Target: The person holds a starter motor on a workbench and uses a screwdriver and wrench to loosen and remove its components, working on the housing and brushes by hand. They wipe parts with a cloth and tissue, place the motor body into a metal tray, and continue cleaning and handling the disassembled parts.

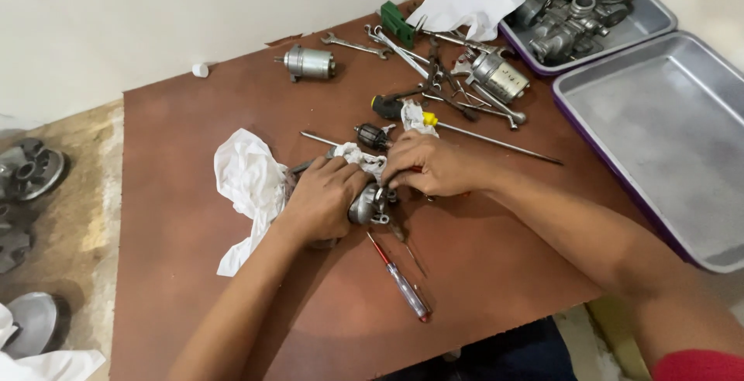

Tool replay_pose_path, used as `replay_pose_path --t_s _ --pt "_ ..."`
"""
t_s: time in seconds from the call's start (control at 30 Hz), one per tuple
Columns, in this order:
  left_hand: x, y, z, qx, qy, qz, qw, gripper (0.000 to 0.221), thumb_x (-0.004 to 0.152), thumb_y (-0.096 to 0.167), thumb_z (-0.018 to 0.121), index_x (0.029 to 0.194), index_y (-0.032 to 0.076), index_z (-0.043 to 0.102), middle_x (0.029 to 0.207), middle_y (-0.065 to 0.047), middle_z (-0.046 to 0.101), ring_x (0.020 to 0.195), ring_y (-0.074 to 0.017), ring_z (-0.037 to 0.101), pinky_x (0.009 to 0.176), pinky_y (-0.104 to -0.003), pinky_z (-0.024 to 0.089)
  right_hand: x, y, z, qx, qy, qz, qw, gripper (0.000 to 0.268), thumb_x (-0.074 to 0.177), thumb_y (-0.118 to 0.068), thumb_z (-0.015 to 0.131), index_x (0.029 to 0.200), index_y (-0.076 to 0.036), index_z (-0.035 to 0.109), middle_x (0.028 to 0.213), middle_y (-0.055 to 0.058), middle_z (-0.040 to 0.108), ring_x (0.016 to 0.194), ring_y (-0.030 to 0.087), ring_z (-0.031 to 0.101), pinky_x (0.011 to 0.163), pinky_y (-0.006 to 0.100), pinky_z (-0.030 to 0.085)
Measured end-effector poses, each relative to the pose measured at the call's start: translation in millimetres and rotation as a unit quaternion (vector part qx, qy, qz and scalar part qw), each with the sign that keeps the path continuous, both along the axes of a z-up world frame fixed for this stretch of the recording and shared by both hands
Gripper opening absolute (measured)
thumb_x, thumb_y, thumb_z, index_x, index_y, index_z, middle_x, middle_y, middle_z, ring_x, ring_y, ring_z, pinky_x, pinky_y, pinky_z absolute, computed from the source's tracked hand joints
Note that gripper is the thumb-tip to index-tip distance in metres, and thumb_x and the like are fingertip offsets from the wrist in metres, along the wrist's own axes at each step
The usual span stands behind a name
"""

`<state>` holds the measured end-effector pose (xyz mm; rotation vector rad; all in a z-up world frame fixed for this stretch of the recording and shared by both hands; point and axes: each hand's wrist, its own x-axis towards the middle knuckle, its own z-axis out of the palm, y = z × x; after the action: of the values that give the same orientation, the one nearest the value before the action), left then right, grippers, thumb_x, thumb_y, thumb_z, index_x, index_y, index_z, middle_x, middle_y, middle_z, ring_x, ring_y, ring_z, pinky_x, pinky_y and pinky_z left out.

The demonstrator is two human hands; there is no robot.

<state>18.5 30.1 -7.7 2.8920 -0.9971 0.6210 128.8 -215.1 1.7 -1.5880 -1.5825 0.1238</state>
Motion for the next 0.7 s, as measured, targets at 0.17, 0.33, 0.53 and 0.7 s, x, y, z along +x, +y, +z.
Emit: replay_pose_path --t_s 0.17,0.33,0.53,0.7 --pt "2 1 0 0.001 -0.002 -0.008 1.000 0.053 0.054 0.043 0.073 0.095 0.012 0.060 0.088 -0.005 0.060 0.088 -0.0273 0.058 0.074 -0.041 0.042 -1 -3 6 -0.020 -0.084 -0.014 0.996 0.014 0.095 -0.017 0.071 0.108 -0.017 0.073 0.095 0.002 0.075 0.093 0.024 0.071 0.106 0.047 0.037" --pt "-1 0 5 0.003 -0.003 -0.005 1.000 0.057 0.056 0.046 0.075 0.098 0.012 0.061 0.091 -0.005 0.061 0.089 -0.0273 0.058 0.073 -0.041 0.042 5 -4 5 -0.039 -0.022 -0.011 0.999 0.013 0.096 -0.012 0.067 0.108 -0.008 0.071 0.098 0.013 0.075 0.096 0.036 0.071 0.106 0.057 0.039" --pt "2 2 -4 0.013 0.011 0.004 1.000 0.064 0.051 0.053 0.080 0.097 0.013 0.061 0.089 -0.004 0.061 0.090 -0.0266 0.059 0.075 -0.041 0.042 -14 -3 48 0.009 -0.239 -0.050 0.970 0.017 0.092 -0.012 0.069 0.106 -0.020 0.076 0.090 0.002 0.071 0.086 0.022 0.067 0.108 0.059 0.035" --pt "-2 -3 8 0.007 0.003 0.006 1.000 0.055 0.052 0.042 0.078 0.093 0.011 0.060 0.085 -0.004 0.059 0.087 -0.0275 0.057 0.072 -0.041 0.041 -46 6 72 0.009 -0.529 -0.125 0.839 0.013 0.088 -0.007 0.063 0.085 -0.019 0.067 0.080 0.000 0.060 0.076 0.019 0.060 0.110 0.059 0.036"
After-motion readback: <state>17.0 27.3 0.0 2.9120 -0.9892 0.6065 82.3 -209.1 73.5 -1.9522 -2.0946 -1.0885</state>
